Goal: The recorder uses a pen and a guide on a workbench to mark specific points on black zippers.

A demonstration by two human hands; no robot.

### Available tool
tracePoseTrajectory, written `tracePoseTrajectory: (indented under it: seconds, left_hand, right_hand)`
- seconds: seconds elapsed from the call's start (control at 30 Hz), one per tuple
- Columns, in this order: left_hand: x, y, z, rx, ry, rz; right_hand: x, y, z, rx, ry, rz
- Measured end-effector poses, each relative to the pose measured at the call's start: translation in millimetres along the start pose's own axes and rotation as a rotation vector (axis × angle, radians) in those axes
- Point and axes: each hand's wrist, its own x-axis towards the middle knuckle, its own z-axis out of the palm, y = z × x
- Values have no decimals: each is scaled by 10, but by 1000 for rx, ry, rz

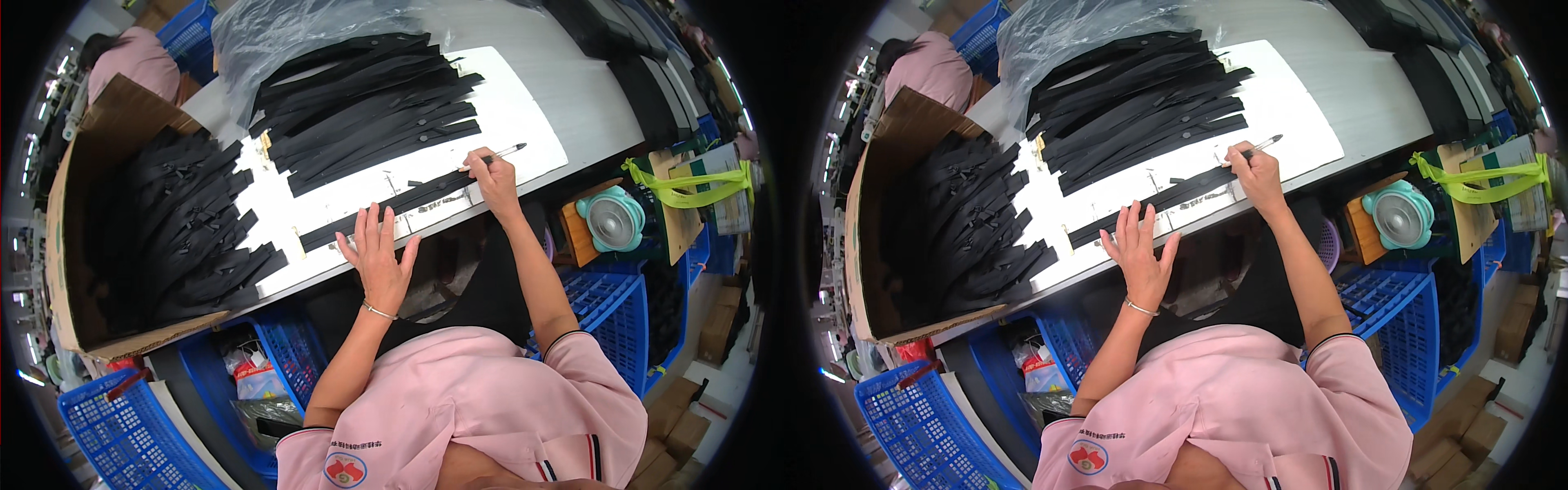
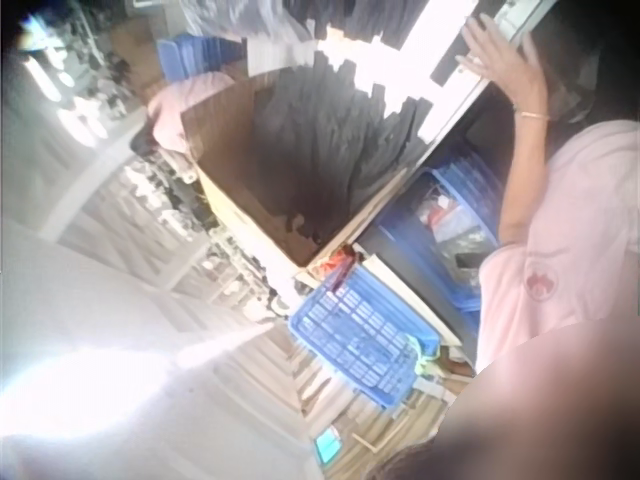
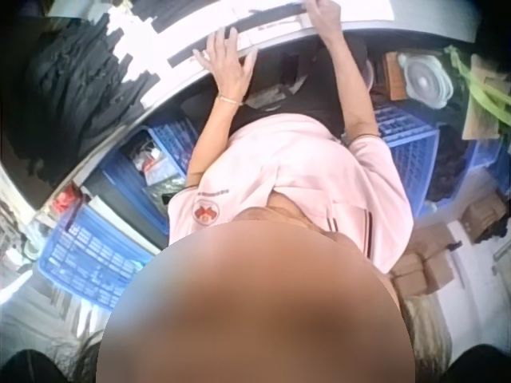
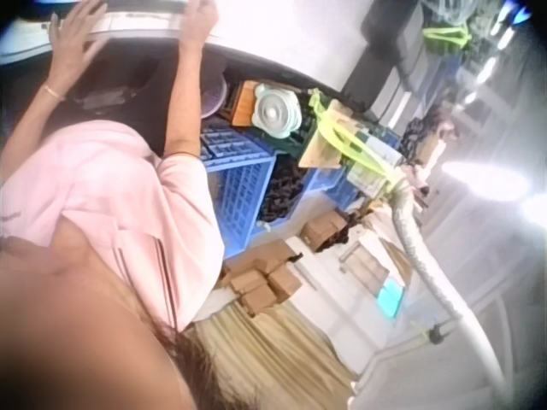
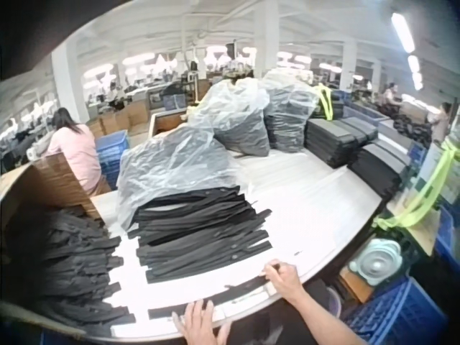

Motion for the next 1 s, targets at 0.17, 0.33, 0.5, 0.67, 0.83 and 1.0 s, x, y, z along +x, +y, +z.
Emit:
tracePoseTrajectory:
  seconds: [0.17, 0.33, 0.5, 0.67, 0.83, 1.0]
  left_hand:
    - [371, 282, 211, -165, 60, 129]
    - [721, 390, 531, -252, 29, 211]
    - [750, 404, 592, -267, 45, 188]
    - [740, 407, 594, -247, 55, 190]
    - [729, 423, 596, -228, 63, 202]
    - [733, 439, 569, -199, 80, 197]
  right_hand:
    - [-2, -13, 20, -1, -22, -17]
    - [-9, -18, 35, -52, -26, -26]
    - [5, 27, 20, -114, -39, -50]
    - [6, 35, 32, -131, -47, -43]
    - [-2, 43, 27, -155, -69, -85]
    - [-13, 32, 49, -94, -33, -74]
